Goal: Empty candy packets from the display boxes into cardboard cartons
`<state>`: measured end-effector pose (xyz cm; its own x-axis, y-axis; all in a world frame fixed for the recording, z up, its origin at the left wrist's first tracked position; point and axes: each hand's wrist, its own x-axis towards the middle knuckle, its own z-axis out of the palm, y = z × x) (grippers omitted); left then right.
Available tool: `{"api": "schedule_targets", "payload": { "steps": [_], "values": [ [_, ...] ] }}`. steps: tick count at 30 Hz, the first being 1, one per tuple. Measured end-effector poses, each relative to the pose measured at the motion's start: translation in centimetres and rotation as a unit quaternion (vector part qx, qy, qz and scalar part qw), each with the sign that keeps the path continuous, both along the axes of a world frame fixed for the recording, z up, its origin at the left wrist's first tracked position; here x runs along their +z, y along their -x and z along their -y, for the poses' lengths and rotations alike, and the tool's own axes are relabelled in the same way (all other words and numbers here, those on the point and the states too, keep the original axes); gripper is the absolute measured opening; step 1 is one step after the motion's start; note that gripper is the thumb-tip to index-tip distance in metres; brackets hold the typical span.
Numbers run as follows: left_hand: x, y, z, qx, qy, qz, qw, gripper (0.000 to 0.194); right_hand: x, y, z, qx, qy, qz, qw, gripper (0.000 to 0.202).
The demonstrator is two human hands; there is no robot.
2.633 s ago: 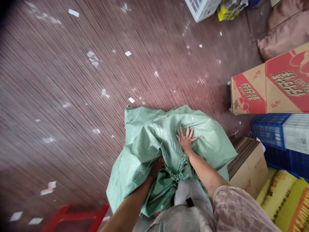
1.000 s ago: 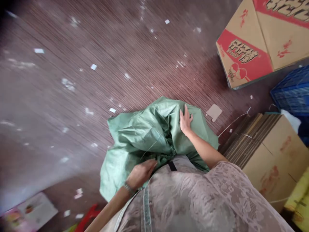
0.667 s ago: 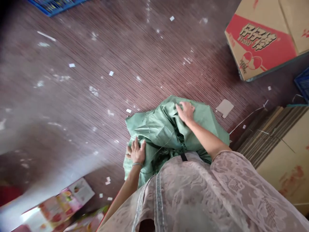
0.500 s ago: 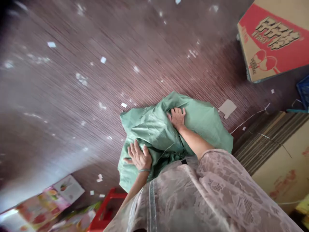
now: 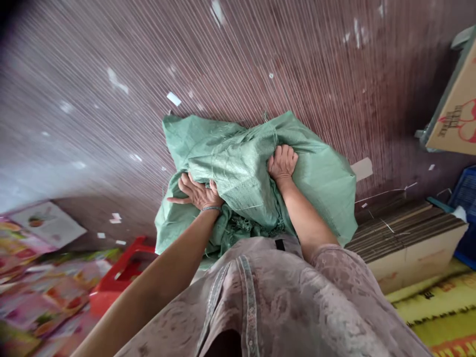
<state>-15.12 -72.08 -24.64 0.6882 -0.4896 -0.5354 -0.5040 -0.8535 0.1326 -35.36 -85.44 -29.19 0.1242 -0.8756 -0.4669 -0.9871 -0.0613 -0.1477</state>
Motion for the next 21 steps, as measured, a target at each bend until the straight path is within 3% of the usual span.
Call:
{"api": "schedule_targets", "payload": {
  "steps": [8, 10, 13, 15, 18, 19, 21],
  "values": [
    [-4.6, -1.0, 1.8, 0.008, 0.028, 0.011, 1.000, 0.066, -4.8, 1.4, 2.4, -0.016, 0.097, 0.031, 0.995, 0.049],
    [-5.3, -1.1, 1.6, 0.007, 0.018, 0.007, 1.000, 0.066, -5.0, 1.2, 2.5, -0.025, 0.110, 0.039, 0.993, 0.051],
    [-5.4, -1.4, 0.8, 0.020, -0.001, 0.006, 1.000, 0.064, -2.1, -0.1, 1.4, -0.043, 0.107, 0.060, 0.992, 0.053],
    [-4.8, -1.7, 0.4, 0.028, -0.009, 0.000, 1.000, 0.065, 1.7, -1.5, -0.5, -0.041, 0.105, 0.089, 0.990, 0.055],
    [-3.4, -1.9, 0.5, 0.024, -0.006, -0.018, 1.000, 0.070, 6.6, -3.8, -4.4, 0.035, 0.091, 0.150, 0.984, 0.052],
    [-3.0, -1.9, 0.5, 0.022, -0.002, -0.023, 0.999, 0.070, 7.2, -4.5, -5.6, 0.058, 0.083, 0.159, 0.982, 0.052],
    [-2.6, -2.1, 0.6, 0.019, 0.003, -0.031, 0.999, 0.070, 6.6, -5.9, -7.5, 0.070, 0.070, 0.157, 0.983, 0.054]
  ]
}}
